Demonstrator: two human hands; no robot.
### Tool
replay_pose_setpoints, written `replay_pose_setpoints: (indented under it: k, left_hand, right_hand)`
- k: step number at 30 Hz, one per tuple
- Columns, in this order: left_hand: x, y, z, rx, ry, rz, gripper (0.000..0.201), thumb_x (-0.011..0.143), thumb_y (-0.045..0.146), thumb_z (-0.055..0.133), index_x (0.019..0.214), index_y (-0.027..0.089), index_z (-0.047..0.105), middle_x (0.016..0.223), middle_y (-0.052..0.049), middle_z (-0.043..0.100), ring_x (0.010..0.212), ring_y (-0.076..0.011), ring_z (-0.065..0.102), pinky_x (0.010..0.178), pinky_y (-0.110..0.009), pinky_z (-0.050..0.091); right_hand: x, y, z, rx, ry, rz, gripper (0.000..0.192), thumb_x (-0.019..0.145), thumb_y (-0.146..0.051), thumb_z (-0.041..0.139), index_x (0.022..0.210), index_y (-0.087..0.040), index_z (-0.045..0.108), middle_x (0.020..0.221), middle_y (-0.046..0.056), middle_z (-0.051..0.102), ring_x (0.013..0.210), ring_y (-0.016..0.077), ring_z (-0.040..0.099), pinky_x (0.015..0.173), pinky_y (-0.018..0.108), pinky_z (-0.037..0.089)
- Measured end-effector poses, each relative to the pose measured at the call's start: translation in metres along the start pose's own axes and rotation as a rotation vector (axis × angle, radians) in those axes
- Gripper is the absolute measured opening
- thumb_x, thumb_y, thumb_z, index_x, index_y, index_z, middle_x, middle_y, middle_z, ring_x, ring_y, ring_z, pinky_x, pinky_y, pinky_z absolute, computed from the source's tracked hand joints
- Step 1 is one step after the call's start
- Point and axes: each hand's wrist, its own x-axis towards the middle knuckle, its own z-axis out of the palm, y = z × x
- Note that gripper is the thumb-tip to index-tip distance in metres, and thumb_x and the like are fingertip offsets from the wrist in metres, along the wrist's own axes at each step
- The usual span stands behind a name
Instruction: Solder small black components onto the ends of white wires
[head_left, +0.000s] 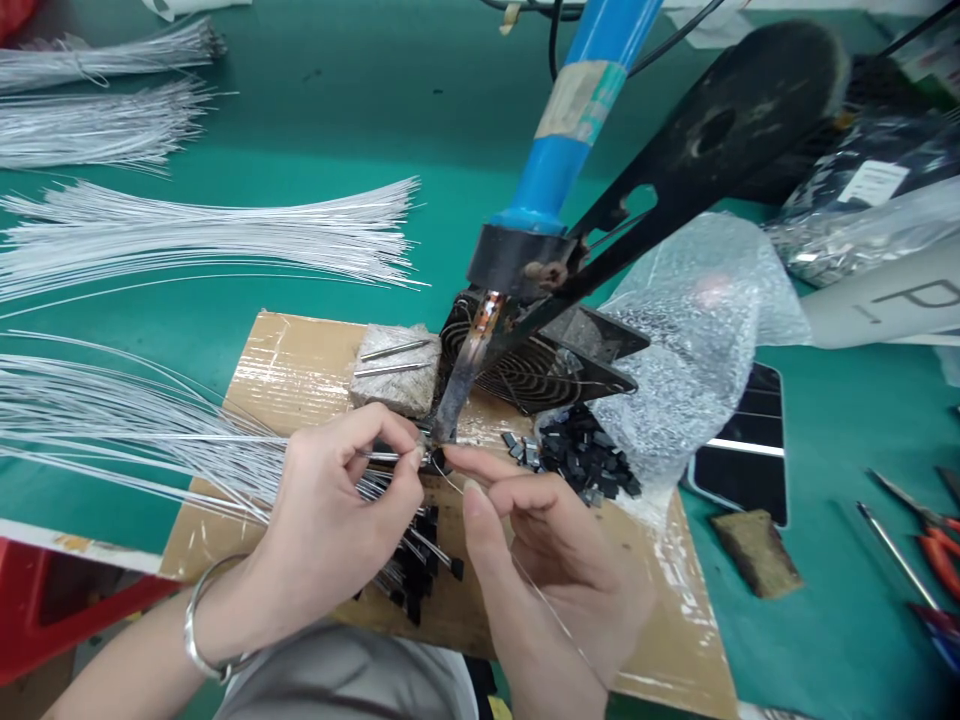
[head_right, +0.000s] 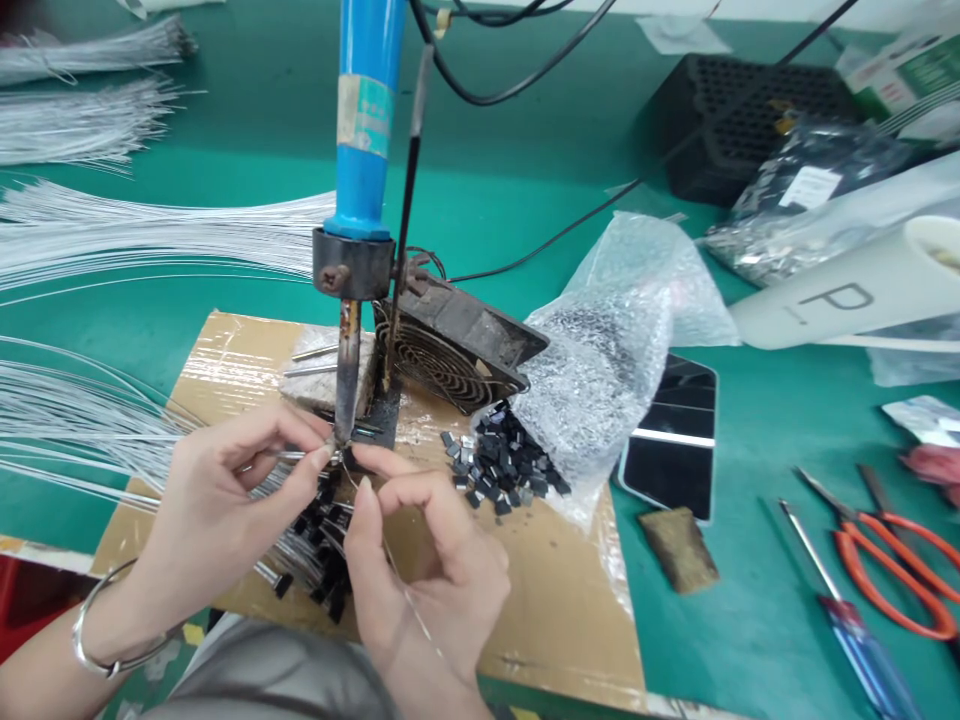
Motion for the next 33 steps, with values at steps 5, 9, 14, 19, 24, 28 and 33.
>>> replay_pose_setpoints:
  k: [5, 9, 14, 19, 24, 28, 33]
  left_hand:
    - [0.0011, 0.0005, 0.0005, -0.001, -0.006, -0.003, 0.013, 0.084, 0.015, 0.059, 0.074, 0.018, 0.066, 0.078, -0.002, 0.075, 0.058, -0.0108, 0.055, 0.05, -0.023, 0.038]
    - [-0.0001, -0.0008, 0.0002, 0.006, -0.004, -0.019, 0.013, 0.084, 0.016, 0.059, 0.074, 0.019, 0.066, 0.078, -0.003, 0.075, 0.063, -0.0131, 0.06, 0.05, -0.024, 0.037]
    - [-0.0001, 0.0004, 0.0, 0.002, -0.008, -0.03, 0.013, 0.085, 0.018, 0.059, 0.074, 0.019, 0.066, 0.082, -0.006, 0.077, 0.075, -0.018, 0.068, 0.053, -0.026, 0.04]
    - [0.0014, 0.0002, -0.0003, 0.006, -0.007, -0.036, 0.013, 0.085, 0.019, 0.059, 0.074, 0.019, 0.066, 0.082, -0.005, 0.076, 0.073, -0.0175, 0.067, 0.052, -0.026, 0.04]
    - [0.0026, -0.0031, 0.0006, -0.001, -0.022, -0.062, 0.011, 0.084, 0.019, 0.059, 0.074, 0.019, 0.065, 0.082, -0.005, 0.076, 0.077, -0.0188, 0.069, 0.054, -0.026, 0.043]
    - [0.0016, -0.0031, 0.0008, -0.002, -0.026, -0.057, 0.012, 0.084, 0.019, 0.06, 0.074, 0.019, 0.065, 0.082, -0.005, 0.076, 0.075, -0.018, 0.069, 0.053, -0.025, 0.042]
    - [-0.0003, -0.002, 0.0004, 0.005, -0.023, -0.039, 0.012, 0.085, 0.019, 0.059, 0.074, 0.019, 0.065, 0.08, -0.004, 0.075, 0.071, -0.017, 0.066, 0.052, -0.025, 0.041]
  right_hand:
    - [0.0012, 0.0028, 0.0003, -0.01, 0.004, 0.007, 0.02, 0.092, -0.02, 0.073, 0.076, -0.023, 0.062, 0.105, 0.005, 0.084, 0.092, 0.0196, 0.081, 0.077, 0.028, 0.061]
    - [0.0011, 0.0021, 0.0004, -0.002, 0.006, 0.014, 0.02, 0.092, -0.02, 0.073, 0.076, -0.023, 0.062, 0.105, 0.005, 0.084, 0.089, 0.0195, 0.081, 0.072, 0.026, 0.061]
    - [0.0009, -0.0003, 0.0004, 0.004, 0.01, 0.0, 0.019, 0.092, -0.02, 0.073, 0.076, -0.023, 0.062, 0.106, 0.004, 0.084, 0.091, 0.0188, 0.081, 0.073, 0.026, 0.061]
    - [0.0012, 0.0, 0.0003, 0.003, 0.008, 0.009, 0.019, 0.092, -0.019, 0.072, 0.076, -0.023, 0.062, 0.107, 0.004, 0.084, 0.091, 0.0193, 0.081, 0.074, 0.026, 0.061]
    - [0.001, 0.0027, 0.0002, 0.008, -0.008, 0.024, 0.019, 0.093, -0.021, 0.072, 0.076, -0.023, 0.062, 0.106, 0.003, 0.084, 0.094, 0.0181, 0.08, 0.075, 0.025, 0.06]
    - [0.0009, 0.0031, 0.0, 0.0, -0.003, 0.024, 0.02, 0.093, -0.021, 0.071, 0.076, -0.023, 0.062, 0.105, 0.003, 0.084, 0.095, 0.0184, 0.08, 0.079, 0.027, 0.06]
    - [0.0006, 0.0017, -0.0004, 0.017, 0.006, 0.01, 0.019, 0.092, -0.02, 0.073, 0.077, -0.023, 0.062, 0.104, 0.003, 0.083, 0.092, 0.0173, 0.08, 0.077, 0.025, 0.06]
